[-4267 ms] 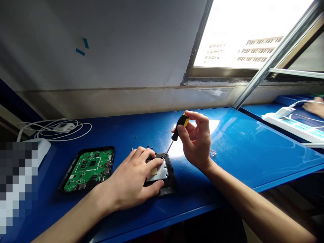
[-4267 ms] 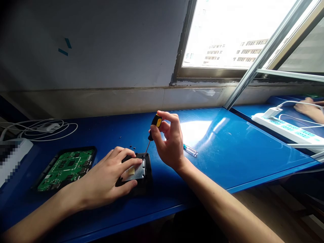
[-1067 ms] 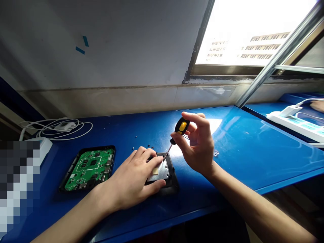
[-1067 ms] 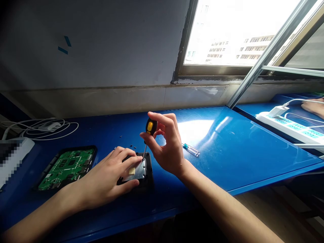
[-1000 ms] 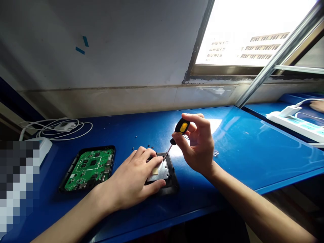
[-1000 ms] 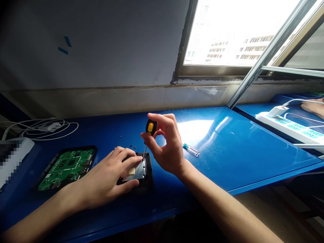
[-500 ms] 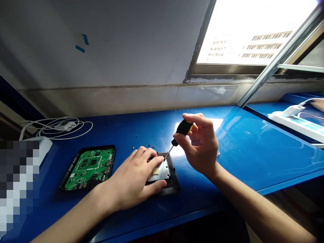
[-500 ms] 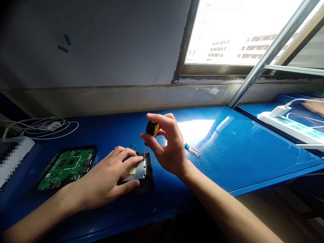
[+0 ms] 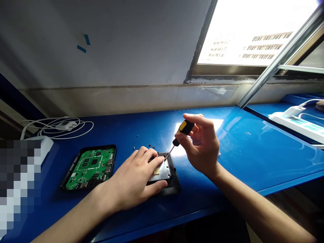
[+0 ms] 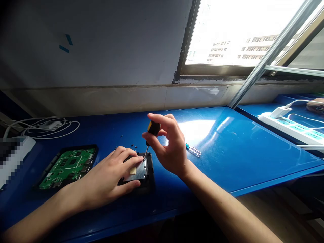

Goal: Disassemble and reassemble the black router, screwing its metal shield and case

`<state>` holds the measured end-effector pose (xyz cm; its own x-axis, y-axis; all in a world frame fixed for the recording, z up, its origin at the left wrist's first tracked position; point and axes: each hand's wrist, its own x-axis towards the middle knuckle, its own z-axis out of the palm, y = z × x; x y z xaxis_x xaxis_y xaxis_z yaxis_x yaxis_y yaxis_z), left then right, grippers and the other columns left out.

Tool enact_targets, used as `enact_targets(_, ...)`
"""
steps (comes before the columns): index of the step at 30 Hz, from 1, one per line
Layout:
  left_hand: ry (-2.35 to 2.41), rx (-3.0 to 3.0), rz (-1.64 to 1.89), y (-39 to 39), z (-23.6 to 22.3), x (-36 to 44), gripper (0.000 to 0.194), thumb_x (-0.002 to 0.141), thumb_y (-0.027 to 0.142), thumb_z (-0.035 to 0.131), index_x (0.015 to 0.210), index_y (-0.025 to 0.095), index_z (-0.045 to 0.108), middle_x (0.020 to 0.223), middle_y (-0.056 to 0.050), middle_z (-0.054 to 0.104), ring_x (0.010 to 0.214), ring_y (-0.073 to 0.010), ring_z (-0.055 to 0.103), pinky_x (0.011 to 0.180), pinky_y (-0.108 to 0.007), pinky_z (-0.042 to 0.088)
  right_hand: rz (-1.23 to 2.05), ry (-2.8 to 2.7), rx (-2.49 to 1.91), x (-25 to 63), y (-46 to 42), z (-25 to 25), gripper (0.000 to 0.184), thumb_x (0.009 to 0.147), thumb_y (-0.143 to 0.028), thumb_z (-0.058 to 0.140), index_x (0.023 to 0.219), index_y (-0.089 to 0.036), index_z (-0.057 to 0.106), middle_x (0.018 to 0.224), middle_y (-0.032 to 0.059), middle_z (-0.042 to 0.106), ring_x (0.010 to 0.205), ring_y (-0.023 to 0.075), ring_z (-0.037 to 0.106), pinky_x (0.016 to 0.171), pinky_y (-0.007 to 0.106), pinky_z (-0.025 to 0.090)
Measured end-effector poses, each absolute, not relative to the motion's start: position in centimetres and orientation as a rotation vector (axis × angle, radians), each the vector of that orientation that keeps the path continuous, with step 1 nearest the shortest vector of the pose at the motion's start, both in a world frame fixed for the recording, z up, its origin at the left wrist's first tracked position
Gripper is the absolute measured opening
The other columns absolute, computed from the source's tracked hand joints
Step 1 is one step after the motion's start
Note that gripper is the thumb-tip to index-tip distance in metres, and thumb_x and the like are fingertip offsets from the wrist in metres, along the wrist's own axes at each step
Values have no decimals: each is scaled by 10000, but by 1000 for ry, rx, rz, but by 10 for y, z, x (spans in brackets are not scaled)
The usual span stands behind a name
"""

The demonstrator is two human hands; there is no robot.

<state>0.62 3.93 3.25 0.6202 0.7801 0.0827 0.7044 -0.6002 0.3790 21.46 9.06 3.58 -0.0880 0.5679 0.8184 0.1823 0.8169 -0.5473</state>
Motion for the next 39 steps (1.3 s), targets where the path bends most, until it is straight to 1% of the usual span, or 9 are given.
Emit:
enact_targets(4, 1201, 2542, 353, 39, 32, 6, 450, 946, 461, 643, 1350, 283, 555, 1318, -62, 581, 1168, -291, 507, 987, -470, 503, 306, -1660, -590, 214, 91, 35, 361, 923, -286, 689, 1258, -374, 587, 959, 6, 522, 728, 152, 614, 573, 332, 614)
enact_targets(7, 1191, 2550, 366, 40, 31, 6, 430, 953, 457, 638, 1337, 279, 560, 1310, -65, 585, 1161, -289, 506, 983, -472, 503, 378, -1677, -587, 216, 88, 35, 299, 1006, -323, 541, 1302, -353, 567, 1081, 37, 570, 803, 171, 664, 613, 357, 637)
enact_targets(10, 1197, 2550, 340, 39, 32, 6, 429, 960, 464, 628, 1337, 274, 556, 1310, -66, 582, 1169, -293, 497, 976, -475, 503, 471, -1690, -601, 216, 87, 36, 342, 1044, -301, 455, 1377, -345, 519, 1200, 59, 628, 881, 194, 707, 670, 392, 657)
enact_targets(14, 1202, 2544, 311, 39, 34, 6, 431, 969, 468, 614, 1344, 264, 553, 1311, -68, 579, 1173, -296, 492, 973, -487, 503, 451, -1699, -612, 216, 87, 36, 404, 1017, -248, 534, 1404, -359, 499, 1129, 40, 655, 818, 176, 716, 679, 384, 650)
enact_targets(21, 1198, 2543, 326, 40, 31, 6, 443, 961, 457, 625, 1359, 277, 551, 1323, -65, 572, 1174, -294, 497, 992, -489, 500, 256, -1669, -610, 216, 91, 34, 371, 902, -292, 716, 1243, -361, 587, 941, 6, 530, 711, 154, 601, 554, 325, 597)
enact_targets(24, 1200, 2545, 336, 40, 31, 6, 438, 957, 451, 634, 1352, 279, 555, 1315, -61, 579, 1175, -292, 499, 992, -484, 502, 297, -1680, -583, 216, 88, 35, 299, 980, -321, 587, 1278, -355, 595, 999, 25, 545, 733, 162, 629, 583, 354, 617)
enact_targets(28, 1199, 2554, 333, 39, 32, 7, 425, 959, 434, 636, 1344, 276, 555, 1311, -60, 580, 1182, -294, 495, 987, -480, 504, 429, -1684, -577, 217, 85, 37, 346, 1044, -283, 445, 1361, -344, 569, 1163, 59, 625, 842, 185, 704, 645, 377, 645)
enact_targets(33, 1207, 2561, 309, 39, 33, 7, 425, 960, 421, 637, 1344, 262, 549, 1315, -65, 579, 1179, -295, 490, 981, -486, 503, 425, -1674, -615, 216, 86, 36, 395, 1004, -241, 557, 1381, -357, 542, 1088, 35, 674, 800, 181, 716, 650, 378, 643)
enact_targets(39, 1208, 2566, 318, 39, 32, 7, 434, 956, 405, 639, 1358, 274, 542, 1314, -61, 582, 1183, -295, 498, 980, -474, 501, 274, -1668, -625, 216, 90, 35, 397, 895, -244, 730, 1247, -372, 600, 877, -9, 557, 722, 152, 602, 600, 327, 582)
